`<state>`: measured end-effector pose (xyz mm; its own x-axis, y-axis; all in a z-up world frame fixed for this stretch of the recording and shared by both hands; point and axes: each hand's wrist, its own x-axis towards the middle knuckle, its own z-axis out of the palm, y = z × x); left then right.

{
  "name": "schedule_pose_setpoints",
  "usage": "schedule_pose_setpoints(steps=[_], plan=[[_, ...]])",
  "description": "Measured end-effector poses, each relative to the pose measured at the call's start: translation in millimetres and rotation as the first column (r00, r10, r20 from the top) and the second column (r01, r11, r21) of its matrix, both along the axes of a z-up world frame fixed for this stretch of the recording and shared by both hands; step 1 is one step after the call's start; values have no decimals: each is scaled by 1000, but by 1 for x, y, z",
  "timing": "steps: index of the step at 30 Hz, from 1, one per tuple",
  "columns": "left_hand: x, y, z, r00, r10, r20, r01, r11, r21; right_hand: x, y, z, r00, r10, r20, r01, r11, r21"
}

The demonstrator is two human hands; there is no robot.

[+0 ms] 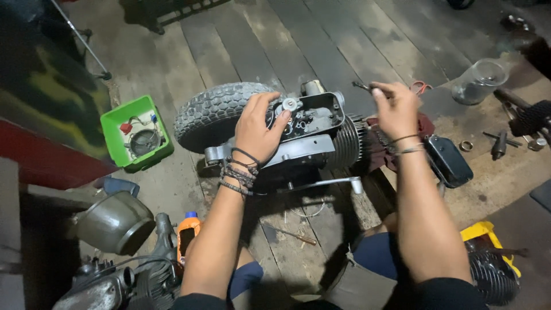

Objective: The person is sitting on the floor in a workshop, working on a small engine attached to a wheel. They use a screwdriver to tighten screws on the engine casing and manipulate internal components with their hands.

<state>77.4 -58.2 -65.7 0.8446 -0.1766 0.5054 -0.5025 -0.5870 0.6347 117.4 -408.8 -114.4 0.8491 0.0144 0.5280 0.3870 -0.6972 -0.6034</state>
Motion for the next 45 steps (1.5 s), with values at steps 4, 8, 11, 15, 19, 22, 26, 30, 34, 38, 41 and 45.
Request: schedule_pose_setpoints(steps=[4, 8, 11, 15, 19, 22, 26, 30, 34, 38, 41, 45], plan=[[0, -1, 3, 999, -15, -33, 14, 999, -30, -19, 33, 25, 908, 128, -400, 75, 889, 453], [-1, -1, 4, 999, -18, -33, 18, 1000, -13, -12, 28, 4, 925, 24, -378, 26, 991, 128], [-1, -1, 6, 999, -17, -29, 17, 1000, -2, -27, 33, 35, 933, -151, -328, 22, 930, -367], [2, -3, 5, 1000, -27, -3, 27, 994, 104, -24, 32, 25, 939, -224, -263, 5, 770, -638], [9, -16, 11, 999, -39, 25, 34, 979, 200, -7, 34, 5, 949, -223, -222, 30, 766, -642], [10, -22, 10, 998, -55, -15, 57, 991, 117, -3, 5, 4, 891, -454, -17, 272, 564, -780], [10, -20, 7, 995, -68, -72, 77, 987, 139, -20, 32, 27, 902, -321, -289, 37, 724, -689], [11, -21, 2, 993, -98, -62, 107, 980, 167, 10, 30, -6, 897, -379, -228, 145, 738, -659], [8, -19, 6, 994, -102, -47, 108, 983, 151, -3, 12, 12, 855, -489, -173, 233, 660, -715], [10, -20, 5, 990, -117, -84, 132, 970, 204, -21, 51, 33, 885, -303, -354, 42, 809, -586], [4, -21, 6, 987, -120, -110, 142, 966, 214, -11, 39, 7, 870, -423, -254, 191, 763, -617], [5, -21, 13, 989, -102, -106, 124, 966, 226, -17, 12, 36, 822, -432, -370, 173, 810, -561]])
